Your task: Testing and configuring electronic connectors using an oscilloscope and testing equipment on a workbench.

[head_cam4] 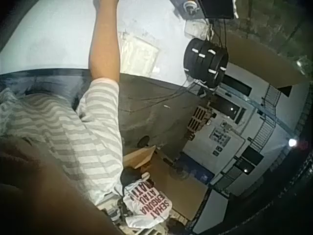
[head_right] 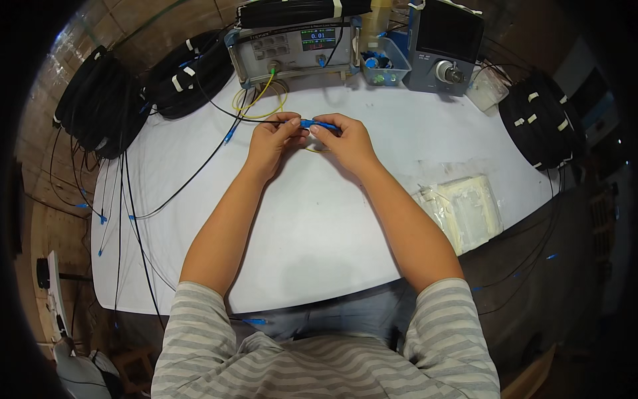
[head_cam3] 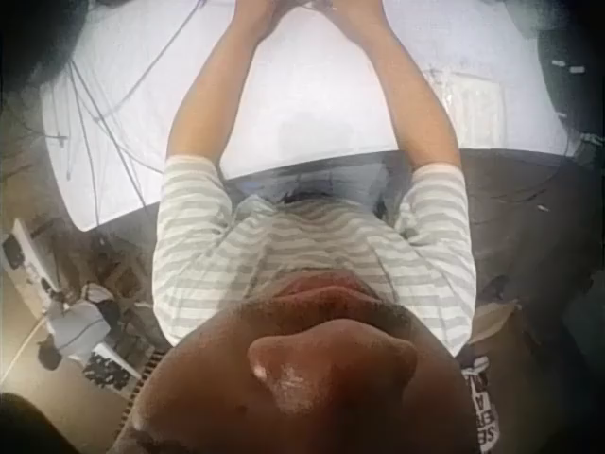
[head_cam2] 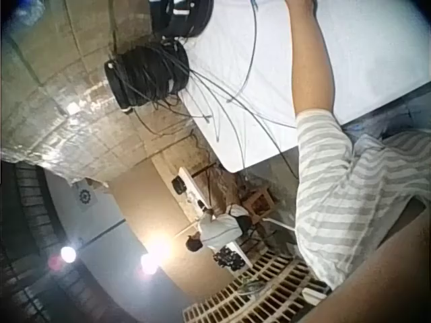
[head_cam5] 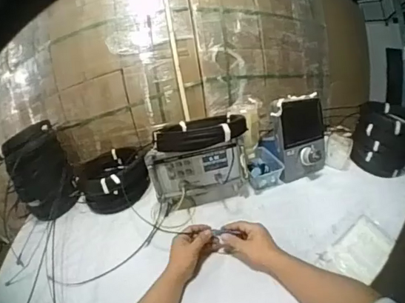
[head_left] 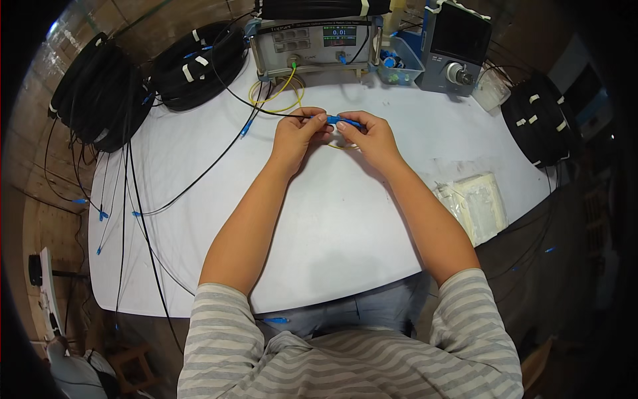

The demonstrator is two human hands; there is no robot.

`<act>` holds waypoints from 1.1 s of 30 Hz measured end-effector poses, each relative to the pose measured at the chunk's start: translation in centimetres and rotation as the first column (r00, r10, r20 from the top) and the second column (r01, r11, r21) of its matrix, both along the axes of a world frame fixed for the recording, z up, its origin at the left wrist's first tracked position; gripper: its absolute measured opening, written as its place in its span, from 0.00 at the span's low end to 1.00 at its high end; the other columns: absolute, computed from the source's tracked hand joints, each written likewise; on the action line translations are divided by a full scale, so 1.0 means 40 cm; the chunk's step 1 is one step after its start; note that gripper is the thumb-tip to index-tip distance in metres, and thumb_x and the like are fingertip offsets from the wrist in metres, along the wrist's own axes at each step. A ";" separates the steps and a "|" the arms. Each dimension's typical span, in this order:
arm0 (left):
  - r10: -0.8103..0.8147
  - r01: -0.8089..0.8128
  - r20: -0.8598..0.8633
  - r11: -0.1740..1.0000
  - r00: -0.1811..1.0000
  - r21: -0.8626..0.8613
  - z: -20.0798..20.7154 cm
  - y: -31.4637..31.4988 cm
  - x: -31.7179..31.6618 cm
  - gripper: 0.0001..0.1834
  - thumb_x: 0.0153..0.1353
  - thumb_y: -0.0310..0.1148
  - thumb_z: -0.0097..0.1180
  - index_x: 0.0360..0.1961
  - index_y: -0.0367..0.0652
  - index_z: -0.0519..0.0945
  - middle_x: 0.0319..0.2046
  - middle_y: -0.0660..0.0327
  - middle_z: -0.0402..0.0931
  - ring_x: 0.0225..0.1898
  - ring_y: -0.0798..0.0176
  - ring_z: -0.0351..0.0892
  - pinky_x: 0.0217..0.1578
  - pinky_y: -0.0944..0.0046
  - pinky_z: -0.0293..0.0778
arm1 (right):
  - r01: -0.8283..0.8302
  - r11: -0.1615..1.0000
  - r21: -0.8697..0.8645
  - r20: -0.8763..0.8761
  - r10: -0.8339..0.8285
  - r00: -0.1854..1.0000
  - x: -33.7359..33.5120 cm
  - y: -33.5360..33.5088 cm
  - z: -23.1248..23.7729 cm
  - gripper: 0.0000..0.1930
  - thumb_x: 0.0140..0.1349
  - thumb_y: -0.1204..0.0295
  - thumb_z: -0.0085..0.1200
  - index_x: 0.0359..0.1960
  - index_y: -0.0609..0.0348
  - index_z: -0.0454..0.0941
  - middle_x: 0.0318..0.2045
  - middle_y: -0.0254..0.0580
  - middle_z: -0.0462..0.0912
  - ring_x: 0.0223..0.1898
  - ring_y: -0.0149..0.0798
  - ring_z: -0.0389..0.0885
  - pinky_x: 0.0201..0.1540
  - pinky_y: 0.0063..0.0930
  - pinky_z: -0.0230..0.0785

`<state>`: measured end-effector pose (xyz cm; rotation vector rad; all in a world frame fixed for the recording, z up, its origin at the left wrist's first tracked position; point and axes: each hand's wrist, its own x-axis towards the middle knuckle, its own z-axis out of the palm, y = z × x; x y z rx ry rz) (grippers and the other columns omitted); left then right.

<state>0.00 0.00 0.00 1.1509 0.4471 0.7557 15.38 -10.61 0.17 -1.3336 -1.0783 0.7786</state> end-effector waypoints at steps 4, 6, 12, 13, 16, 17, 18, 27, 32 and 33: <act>-0.002 0.002 0.020 0.999 1.000 -0.036 0.001 -0.003 -0.001 0.15 0.63 0.32 0.60 0.45 0.35 0.75 0.36 0.57 0.80 0.36 0.66 0.82 0.39 0.69 0.81 | 0.013 1.000 0.013 -0.056 -0.012 0.998 -0.001 0.000 0.001 0.16 0.62 0.69 0.60 0.49 0.64 0.79 0.37 0.36 0.83 0.37 0.25 0.78 0.39 0.19 0.71; 0.000 0.001 0.020 0.999 1.000 -0.033 0.002 -0.004 0.003 0.15 0.62 0.32 0.61 0.45 0.35 0.75 0.35 0.58 0.80 0.35 0.66 0.82 0.38 0.69 0.81 | 0.008 1.000 0.027 -0.072 -0.006 0.997 0.006 0.002 -0.007 0.15 0.62 0.70 0.60 0.48 0.64 0.79 0.35 0.35 0.83 0.35 0.24 0.77 0.38 0.19 0.71; 0.006 -0.005 0.028 1.000 1.000 -0.021 0.002 -0.003 0.003 0.14 0.63 0.33 0.60 0.44 0.33 0.76 0.33 0.56 0.81 0.34 0.67 0.82 0.36 0.70 0.80 | 0.021 0.999 0.034 -0.096 -0.018 0.995 0.009 0.007 -0.012 0.13 0.63 0.69 0.60 0.45 0.64 0.80 0.31 0.33 0.82 0.30 0.23 0.75 0.35 0.19 0.70; 0.006 -0.005 0.030 1.000 1.000 -0.020 0.003 -0.004 0.004 0.14 0.63 0.33 0.60 0.44 0.33 0.76 0.33 0.56 0.81 0.34 0.67 0.82 0.36 0.70 0.80 | 0.008 0.999 0.041 -0.115 -0.003 0.993 0.013 0.005 -0.011 0.13 0.63 0.69 0.60 0.44 0.65 0.80 0.31 0.34 0.82 0.30 0.23 0.75 0.36 0.19 0.71; -0.019 0.020 0.010 0.999 1.000 -0.027 0.004 -0.004 0.001 0.15 0.63 0.36 0.61 0.42 0.33 0.78 0.34 0.56 0.81 0.35 0.66 0.81 0.38 0.69 0.80 | -0.022 0.998 0.051 -0.173 0.031 0.985 0.021 0.001 0.000 0.13 0.63 0.68 0.60 0.43 0.65 0.80 0.31 0.35 0.83 0.31 0.25 0.76 0.37 0.20 0.72; -0.038 0.038 0.011 0.999 0.999 -0.021 0.004 -0.003 -0.002 0.15 0.62 0.37 0.61 0.42 0.34 0.78 0.35 0.56 0.82 0.35 0.66 0.81 0.39 0.68 0.79 | -0.038 0.998 0.052 -0.212 0.049 0.976 0.023 -0.001 0.004 0.13 0.64 0.67 0.59 0.43 0.65 0.80 0.32 0.36 0.83 0.31 0.25 0.77 0.38 0.20 0.73; -0.057 0.058 0.013 0.998 0.998 -0.014 0.004 0.000 -0.004 0.16 0.62 0.38 0.61 0.41 0.34 0.79 0.35 0.56 0.82 0.36 0.66 0.81 0.39 0.67 0.79 | -0.039 0.998 0.053 -0.211 0.049 0.976 0.025 -0.001 0.005 0.13 0.64 0.67 0.59 0.43 0.65 0.80 0.32 0.36 0.83 0.31 0.25 0.77 0.38 0.20 0.73; -0.149 0.151 0.030 0.984 0.988 -0.092 0.010 0.009 -0.020 0.15 0.63 0.40 0.61 0.40 0.37 0.79 0.35 0.56 0.83 0.36 0.65 0.81 0.40 0.67 0.77 | -0.126 0.991 0.038 -0.247 0.131 0.960 0.040 -0.003 -0.006 0.14 0.67 0.62 0.55 0.41 0.62 0.79 0.32 0.38 0.82 0.33 0.28 0.78 0.41 0.25 0.73; -0.179 0.183 0.048 0.977 0.983 -0.106 0.014 0.009 -0.022 0.15 0.63 0.40 0.60 0.39 0.38 0.80 0.35 0.57 0.82 0.36 0.65 0.81 0.40 0.66 0.77 | -0.159 0.985 0.067 -0.304 0.172 0.937 0.050 -0.003 -0.013 0.16 0.66 0.60 0.57 0.40 0.63 0.80 0.32 0.39 0.84 0.34 0.29 0.80 0.43 0.24 0.74; -0.182 0.185 0.044 0.977 0.982 -0.107 0.014 0.008 -0.024 0.15 0.63 0.40 0.60 0.39 0.38 0.80 0.35 0.57 0.82 0.36 0.65 0.81 0.40 0.65 0.77 | -0.159 0.985 0.067 -0.304 0.172 0.937 0.049 -0.003 -0.011 0.16 0.66 0.60 0.57 0.40 0.63 0.80 0.32 0.39 0.84 0.34 0.29 0.80 0.43 0.24 0.74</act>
